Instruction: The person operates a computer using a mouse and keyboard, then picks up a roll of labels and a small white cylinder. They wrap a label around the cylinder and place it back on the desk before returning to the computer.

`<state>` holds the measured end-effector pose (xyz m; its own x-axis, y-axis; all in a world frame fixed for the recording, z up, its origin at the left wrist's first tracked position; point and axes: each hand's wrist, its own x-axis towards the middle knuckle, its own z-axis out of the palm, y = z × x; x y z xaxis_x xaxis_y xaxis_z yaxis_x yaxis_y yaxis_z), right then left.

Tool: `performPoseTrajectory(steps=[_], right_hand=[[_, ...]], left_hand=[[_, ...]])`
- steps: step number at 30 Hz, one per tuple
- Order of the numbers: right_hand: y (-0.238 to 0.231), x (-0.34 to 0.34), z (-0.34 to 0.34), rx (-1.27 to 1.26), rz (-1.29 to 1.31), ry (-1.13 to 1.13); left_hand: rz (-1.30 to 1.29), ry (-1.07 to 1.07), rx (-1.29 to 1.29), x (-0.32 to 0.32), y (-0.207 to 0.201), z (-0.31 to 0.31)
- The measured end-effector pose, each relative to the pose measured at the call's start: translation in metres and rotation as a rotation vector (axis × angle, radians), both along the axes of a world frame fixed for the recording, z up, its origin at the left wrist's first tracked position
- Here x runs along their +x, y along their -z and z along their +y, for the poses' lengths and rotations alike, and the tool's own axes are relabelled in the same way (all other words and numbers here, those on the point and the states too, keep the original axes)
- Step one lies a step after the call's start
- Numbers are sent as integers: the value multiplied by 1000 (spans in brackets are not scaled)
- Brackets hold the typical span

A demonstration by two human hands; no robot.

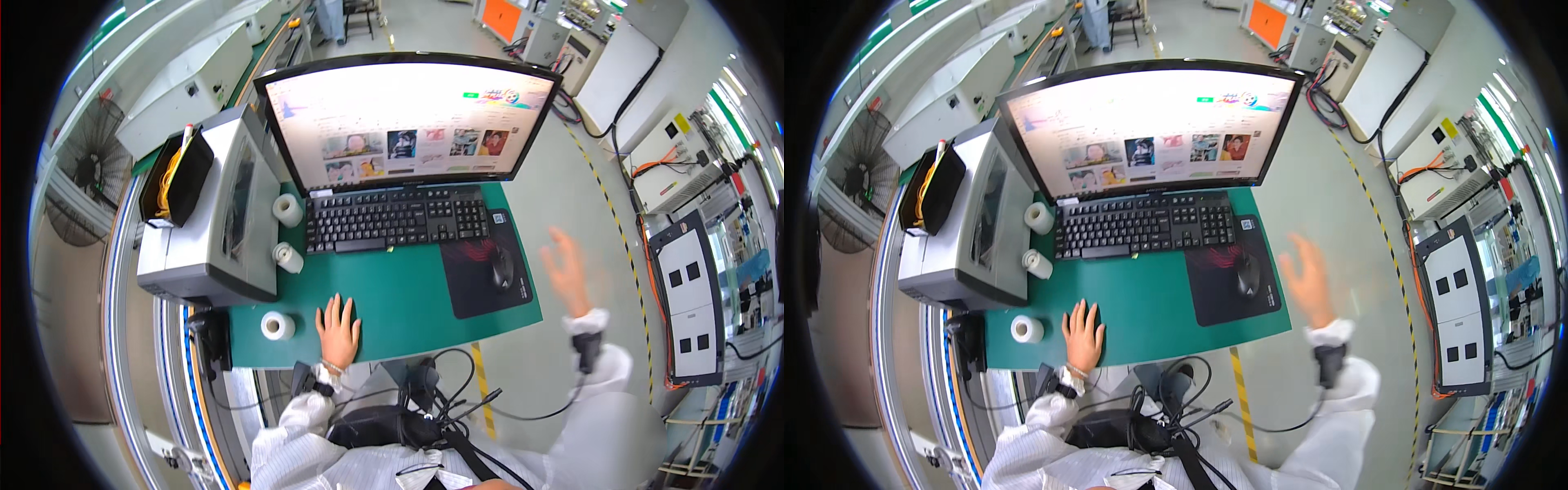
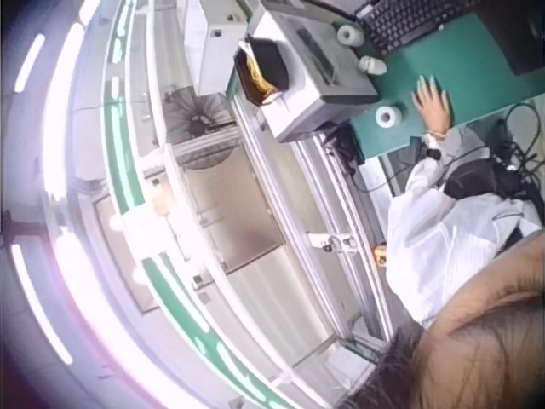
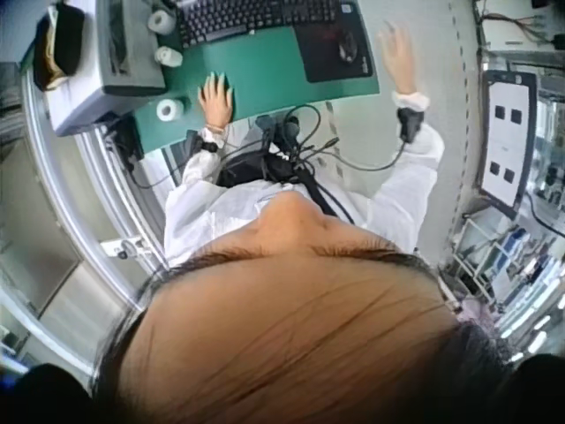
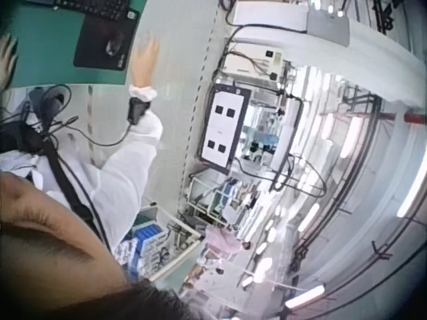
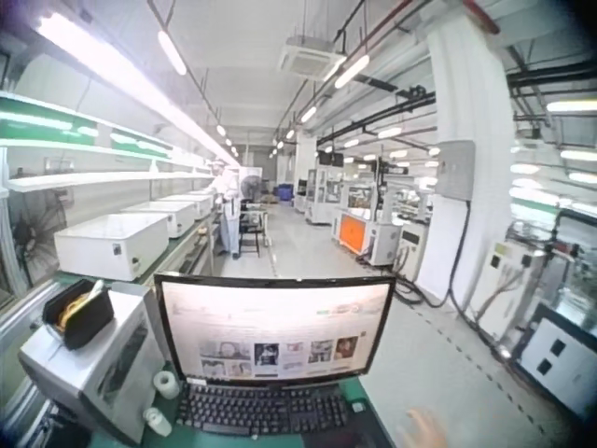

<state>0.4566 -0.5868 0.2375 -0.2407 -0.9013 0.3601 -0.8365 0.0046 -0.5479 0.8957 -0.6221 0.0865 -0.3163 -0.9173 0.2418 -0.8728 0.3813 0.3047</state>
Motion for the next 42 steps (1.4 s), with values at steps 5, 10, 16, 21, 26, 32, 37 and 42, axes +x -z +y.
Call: performPoseTrajectory(steps=[5,10,16,21,26,32,37,42], right_hand=[[126,69,5,-35,-19,175],[149,75,-9,-192,12,219],[156,52,-4,-270,-170,366],[18,34,14,-583,209,224],[-129,92,8,-684,-36,191],[-200,81,26,-846,-93,108],[-206,54,82,-840,-207,101],[-133,31,97,-754,-276,149]], left_hand=[[20,26,-6,-2,1,1],[-45,75,-97,-2,11,3],[312,445,-297,-21,-10,16],[552,1121,461,-89,-48,46],[319,1580,1120,-167,-45,97],[-314,1908,1329,-191,-10,152],[372,1172,354,-142,-56,53],[248,1217,520,-79,-85,32]])
